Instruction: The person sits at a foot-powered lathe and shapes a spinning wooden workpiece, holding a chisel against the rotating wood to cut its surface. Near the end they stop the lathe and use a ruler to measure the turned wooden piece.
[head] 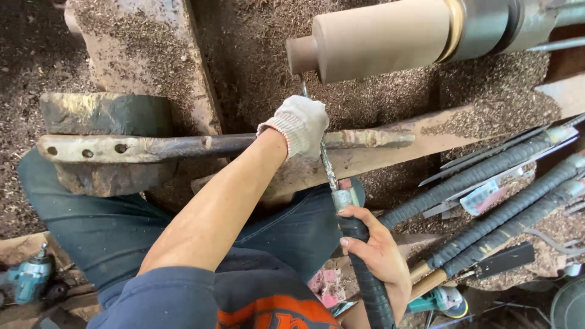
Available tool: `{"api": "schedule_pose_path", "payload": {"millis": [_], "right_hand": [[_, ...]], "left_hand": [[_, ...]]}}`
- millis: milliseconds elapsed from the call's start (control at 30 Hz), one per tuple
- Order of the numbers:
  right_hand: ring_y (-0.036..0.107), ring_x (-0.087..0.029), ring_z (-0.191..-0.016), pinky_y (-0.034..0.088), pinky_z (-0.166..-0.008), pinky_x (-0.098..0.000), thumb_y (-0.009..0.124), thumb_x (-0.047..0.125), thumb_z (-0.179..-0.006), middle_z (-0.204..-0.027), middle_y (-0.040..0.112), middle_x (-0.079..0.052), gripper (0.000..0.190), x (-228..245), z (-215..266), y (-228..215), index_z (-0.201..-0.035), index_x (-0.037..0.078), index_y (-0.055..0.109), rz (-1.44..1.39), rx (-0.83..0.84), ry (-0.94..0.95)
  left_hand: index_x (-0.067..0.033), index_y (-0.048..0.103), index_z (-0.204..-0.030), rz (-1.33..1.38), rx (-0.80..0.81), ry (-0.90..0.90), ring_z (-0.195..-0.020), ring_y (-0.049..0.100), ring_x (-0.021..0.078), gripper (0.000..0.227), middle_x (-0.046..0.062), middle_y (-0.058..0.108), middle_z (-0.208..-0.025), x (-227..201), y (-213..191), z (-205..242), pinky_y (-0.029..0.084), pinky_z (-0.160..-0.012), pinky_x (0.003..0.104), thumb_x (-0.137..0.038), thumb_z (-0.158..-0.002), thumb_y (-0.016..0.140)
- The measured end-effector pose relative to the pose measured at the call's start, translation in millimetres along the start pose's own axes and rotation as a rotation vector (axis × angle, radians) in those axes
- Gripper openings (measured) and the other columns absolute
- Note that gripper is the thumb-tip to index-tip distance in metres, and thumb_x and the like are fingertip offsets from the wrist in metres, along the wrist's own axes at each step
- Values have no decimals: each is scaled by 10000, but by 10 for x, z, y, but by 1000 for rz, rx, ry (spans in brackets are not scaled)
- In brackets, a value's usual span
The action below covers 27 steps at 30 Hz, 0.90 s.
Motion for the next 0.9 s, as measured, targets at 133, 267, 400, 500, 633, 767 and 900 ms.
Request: {"api": "schedule_pose_path", "payload": {"millis": [133, 267, 400, 500, 633, 767, 900], "right_hand": [[581, -82, -761, 490, -661, -227, 685, -121, -794, -1002, 585, -37, 539, -49, 26, 84, -1297, 56, 602, -18, -75, -6], [576, -81, -793, 496, -689, -231, 696, -132, -796, -1030, 574, -46, 534, -142, 64, 176, -1292, 45, 605, -64, -121, -32], [562, -69, -808, 481, -692, -225, 697, -128, -807, -1048, 567, -45, 539, -177, 80, 288, -1308, 46, 600, -84, -145, -80], [581, -93, -736, 501, -642, -250, 699, -110, -813, -1003, 560, -56, 543, -227, 64, 353, -1317, 60, 590, -96, -164, -59], [588, -89, -748, 514, -653, -250, 704, -99, -822, -1040, 569, -55, 526, -220, 53, 360, -1310, 53, 581, -39, -153, -94], [579, -99, -776, 505, -680, -254, 702, -98, -813, -1048, 575, -61, 544, -199, 58, 272, -1320, 56, 580, -54, -136, -57], [566, -80, -912, 495, -798, -238, 713, -94, -820, -1102, 576, -57, 524, -103, 53, 169, -1310, 41, 585, 31, -78, -132]], "left_hand": [[-83, 796, -841, -11, -13, 53, -866, 740, 346, 267, 162, 734, -915, 5, 48, -55, 599, -787, 425, -263, -646, 824], [-79, 790, -834, -8, -74, 111, -861, 733, 360, 267, 170, 719, -912, 0, 57, -107, 598, -775, 432, -256, -637, 828], [-89, 785, -862, -21, -55, 160, -876, 729, 370, 293, 166, 718, -939, -32, 8, -66, 594, -797, 434, -284, -648, 831], [-93, 787, -842, -52, -136, 210, -874, 720, 366, 277, 169, 704, -949, -25, 95, -158, 588, -785, 439, -280, -642, 828], [-95, 786, -834, -60, -139, 222, -865, 715, 361, 286, 162, 700, -936, -43, 76, -170, 585, -783, 436, -288, -628, 833], [-99, 784, -869, -75, -73, 164, -869, 725, 347, 266, 157, 705, -950, -31, 85, -137, 591, -777, 426, -261, -660, 809], [-106, 793, -864, -48, -50, 99, -880, 730, 350, 244, 151, 722, -943, -9, 87, -136, 593, -786, 423, -248, -666, 803]]}}
Point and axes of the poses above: each hand's wrist, its own z-axis away from the middle knuckle, its own y-axis out of the palm, x = y × z, the point moved 8 cm from there along -z, towards the middle knuckle
